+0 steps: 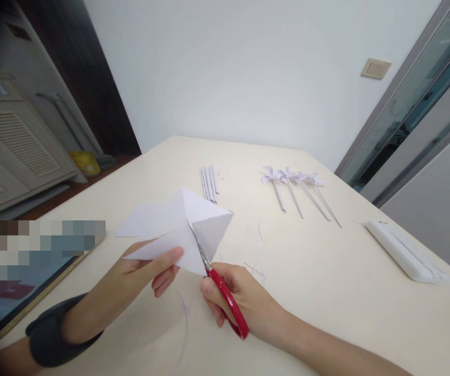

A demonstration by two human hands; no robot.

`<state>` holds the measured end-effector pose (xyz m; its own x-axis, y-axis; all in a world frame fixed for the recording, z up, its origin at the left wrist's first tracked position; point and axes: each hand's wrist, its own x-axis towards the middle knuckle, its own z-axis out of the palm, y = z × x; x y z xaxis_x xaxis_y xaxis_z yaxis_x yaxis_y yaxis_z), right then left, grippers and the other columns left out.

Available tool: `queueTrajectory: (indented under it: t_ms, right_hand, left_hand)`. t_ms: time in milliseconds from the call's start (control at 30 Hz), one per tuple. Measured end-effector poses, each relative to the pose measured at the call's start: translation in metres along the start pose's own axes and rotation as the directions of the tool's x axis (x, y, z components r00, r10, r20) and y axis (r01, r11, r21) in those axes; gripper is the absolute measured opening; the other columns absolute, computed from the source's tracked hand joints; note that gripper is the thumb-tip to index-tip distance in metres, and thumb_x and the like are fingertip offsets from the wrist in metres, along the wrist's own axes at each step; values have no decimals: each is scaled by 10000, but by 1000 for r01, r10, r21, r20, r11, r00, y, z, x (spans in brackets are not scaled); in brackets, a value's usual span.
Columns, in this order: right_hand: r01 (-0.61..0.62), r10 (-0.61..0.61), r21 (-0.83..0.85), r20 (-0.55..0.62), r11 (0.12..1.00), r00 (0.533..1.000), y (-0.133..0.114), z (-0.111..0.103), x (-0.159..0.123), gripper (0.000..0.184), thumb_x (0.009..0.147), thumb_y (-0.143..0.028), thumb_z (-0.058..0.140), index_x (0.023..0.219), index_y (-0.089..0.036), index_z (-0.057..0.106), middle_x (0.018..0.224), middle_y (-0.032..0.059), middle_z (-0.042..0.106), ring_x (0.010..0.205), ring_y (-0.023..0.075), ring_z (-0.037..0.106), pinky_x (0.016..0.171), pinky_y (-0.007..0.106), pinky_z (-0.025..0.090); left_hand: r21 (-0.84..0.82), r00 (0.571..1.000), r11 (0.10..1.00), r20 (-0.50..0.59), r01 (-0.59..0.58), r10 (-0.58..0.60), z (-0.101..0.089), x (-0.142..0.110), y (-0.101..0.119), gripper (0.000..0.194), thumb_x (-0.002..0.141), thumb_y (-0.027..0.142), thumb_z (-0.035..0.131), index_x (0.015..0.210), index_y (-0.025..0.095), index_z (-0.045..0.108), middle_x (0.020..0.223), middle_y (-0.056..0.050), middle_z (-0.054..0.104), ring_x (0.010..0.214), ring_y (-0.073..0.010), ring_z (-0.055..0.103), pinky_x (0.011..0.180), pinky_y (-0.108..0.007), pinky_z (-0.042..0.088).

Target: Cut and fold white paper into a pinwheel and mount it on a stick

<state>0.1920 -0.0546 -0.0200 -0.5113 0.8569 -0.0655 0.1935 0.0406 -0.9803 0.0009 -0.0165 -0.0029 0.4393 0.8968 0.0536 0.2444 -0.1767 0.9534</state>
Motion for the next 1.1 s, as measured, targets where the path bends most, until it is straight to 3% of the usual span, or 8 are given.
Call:
queueTrajectory:
  t_ms: [200,367,467,600,733,800,933,1100]
  right_hand:
    - [-80,77,37,70,996,995,3,-4,0,351,840,-480,460,685,-165,432,583,-18,495,505,87,456,492,202,361]
    - [-106,111,66,-80,992,991,0,-11,4,289,818,-411,532,691,-165,449,587,-27,498,517,87,450,499,204,355]
    - [-27,55,123,-227,992,972,-7,-16,4,251,840,-395,496,732,-170,466,658,-15,513,578,99,468,542,218,372]
    - [13,23,94,-375,996,927,-10,-23,4,149,827,-329,509,820,-182,484,770,4,525,686,127,508,640,256,421]
    - [-60,5,-149,-349,987,937,-1,-43,8,82,799,-256,506,848,-191,501,854,20,537,778,154,536,672,278,451]
    - [-118,-38,-418,-347,901,937,5,-56,10,101,793,-253,500,875,-197,521,897,31,539,805,161,535,648,263,448]
    - [-169,-85,-545,-409,822,909,17,-76,13,137,745,-151,499,869,-172,552,892,57,523,748,167,505,637,285,399]
    - [-143,-98,-609,-345,780,933,25,-73,14,229,704,-104,526,917,-174,572,937,57,530,814,176,518,700,287,403]
  left_hand:
    - [-181,970,980,-241,-86,41,-8,8,3,357,868,264,441,534,201,335,447,74,334,423,-86,355,458,-243,331]
    - [-158,954,982,-295,-102,52,-9,8,3,341,867,249,424,540,205,335,454,68,334,434,-93,368,458,-247,337]
    - [-10,967,996,-242,-91,86,-6,4,5,362,874,257,402,519,204,361,448,58,369,455,-106,408,515,-259,366]
    - [222,989,969,-81,-105,126,-2,1,8,428,880,274,384,460,195,382,484,33,453,558,-128,490,649,-266,383]
    - [289,992,950,-15,-118,128,-2,0,5,381,880,305,387,517,193,417,536,37,479,574,-127,495,623,-250,374]
    - [331,991,936,-14,-122,135,-2,0,4,378,881,305,387,521,190,401,534,45,452,557,-118,477,615,-242,362]
    - [411,989,901,27,-141,142,-1,-2,9,373,881,291,385,524,185,389,539,50,428,554,-112,460,612,-235,344]
    - [398,992,911,97,-113,81,2,-3,17,338,876,280,376,552,191,413,545,47,447,542,-113,465,529,-221,334]
